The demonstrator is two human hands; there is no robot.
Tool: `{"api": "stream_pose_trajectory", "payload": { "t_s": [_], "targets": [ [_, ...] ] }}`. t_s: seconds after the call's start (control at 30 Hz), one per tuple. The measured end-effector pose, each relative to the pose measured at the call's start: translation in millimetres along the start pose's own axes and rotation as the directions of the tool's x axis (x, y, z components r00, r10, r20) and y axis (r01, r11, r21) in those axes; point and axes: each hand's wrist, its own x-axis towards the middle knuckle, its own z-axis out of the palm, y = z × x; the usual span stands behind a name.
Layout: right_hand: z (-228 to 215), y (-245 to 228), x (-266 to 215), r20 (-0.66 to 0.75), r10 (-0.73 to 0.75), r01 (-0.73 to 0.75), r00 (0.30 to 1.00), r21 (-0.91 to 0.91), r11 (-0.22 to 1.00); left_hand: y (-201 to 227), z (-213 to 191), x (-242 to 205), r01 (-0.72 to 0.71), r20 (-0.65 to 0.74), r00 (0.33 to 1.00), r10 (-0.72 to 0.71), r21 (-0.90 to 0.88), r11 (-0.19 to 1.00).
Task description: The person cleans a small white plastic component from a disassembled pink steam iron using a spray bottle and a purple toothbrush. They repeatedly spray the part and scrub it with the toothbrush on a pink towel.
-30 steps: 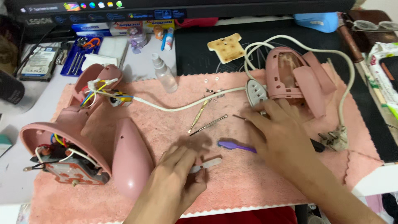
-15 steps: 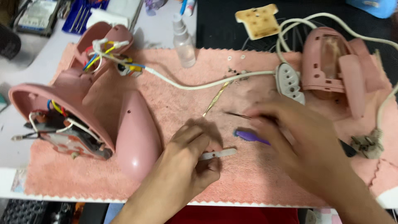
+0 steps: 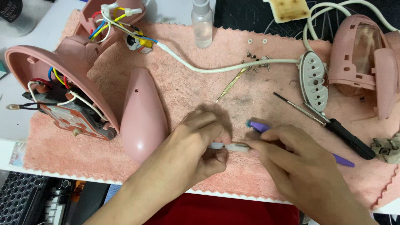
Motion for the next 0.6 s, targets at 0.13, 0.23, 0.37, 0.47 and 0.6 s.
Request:
{"api": "stream_pose_trajectory", "payload": {
  "t_s": [0.13, 0.23, 0.37, 0.47, 0.6],
  "targets": [
    [-1.9, -2.8, 6.4, -0.071, -0.037, 0.04, 0.997, 0.052, 0.998, -1.1, 0.5, 0.8, -0.046, -0.021, 0.999, 0.046, -0.01, 0.999],
    [-0.2, -3.4, 7.6, -0.074, -0.034, 0.037, 0.997, 0.044, 0.998, -3.0, 2.1, 0.2, -0.047, -0.016, 0.999, 0.047, -0.002, 0.999],
    [3.6, -1.4, 8.8, -0.091, -0.049, 0.048, 0.995, -0.016, 0.999, -0.8, 1.3, 1.9, -0.031, -0.014, 0.999, 0.031, 0.005, 1.0],
    [6.7, 4.0, 5.2, -0.057, -0.066, 0.066, 0.996, -0.004, 0.998, -3.3, 2.4, 1.9, -0.058, -0.009, 0.998, 0.058, 0.008, 0.998],
    [6.2, 2.0, 7.3, -0.05, -0.103, 0.1, 0.993, -0.05, 0.994, -4.8, 4.2, 4.1, -0.077, -0.033, 0.997, 0.076, -0.024, 0.997]
  ]
}}
